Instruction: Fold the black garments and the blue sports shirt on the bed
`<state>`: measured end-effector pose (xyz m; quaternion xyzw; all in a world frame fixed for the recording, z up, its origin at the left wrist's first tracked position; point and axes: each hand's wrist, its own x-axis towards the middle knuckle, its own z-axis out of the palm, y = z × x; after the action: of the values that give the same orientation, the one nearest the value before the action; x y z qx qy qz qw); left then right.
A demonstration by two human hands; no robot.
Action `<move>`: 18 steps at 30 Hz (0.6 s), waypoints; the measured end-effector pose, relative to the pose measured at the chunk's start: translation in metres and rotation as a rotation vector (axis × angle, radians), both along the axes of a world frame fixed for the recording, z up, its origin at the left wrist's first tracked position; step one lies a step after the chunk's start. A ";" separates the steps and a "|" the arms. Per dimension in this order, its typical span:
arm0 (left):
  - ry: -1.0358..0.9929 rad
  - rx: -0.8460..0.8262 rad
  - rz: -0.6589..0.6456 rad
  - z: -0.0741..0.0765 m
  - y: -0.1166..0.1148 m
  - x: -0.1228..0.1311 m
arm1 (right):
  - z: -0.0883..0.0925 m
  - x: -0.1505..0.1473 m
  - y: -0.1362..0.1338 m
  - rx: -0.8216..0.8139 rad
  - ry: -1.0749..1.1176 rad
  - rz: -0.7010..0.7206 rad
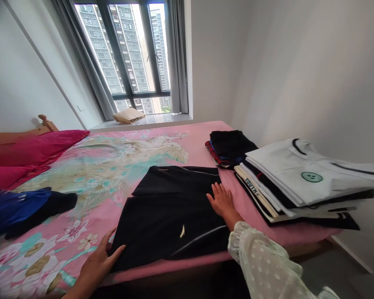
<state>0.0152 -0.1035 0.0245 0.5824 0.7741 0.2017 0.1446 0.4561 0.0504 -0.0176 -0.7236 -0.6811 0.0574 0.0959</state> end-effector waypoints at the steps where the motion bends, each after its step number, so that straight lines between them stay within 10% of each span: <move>1: -0.013 0.063 0.003 -0.006 -0.002 -0.004 | 0.002 -0.001 0.001 -0.009 0.000 -0.002; 6: -0.018 0.345 -0.094 -0.032 0.002 -0.027 | 0.020 0.000 0.010 -0.111 0.032 0.001; 18: -0.052 0.314 -0.173 -0.037 0.007 -0.037 | 0.014 0.016 -0.028 -0.045 0.080 0.018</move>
<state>-0.0217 -0.0968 -0.0129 0.6568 0.6762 0.3220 0.0884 0.4721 0.0228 -0.0035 -0.7167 -0.6816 0.1022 0.1061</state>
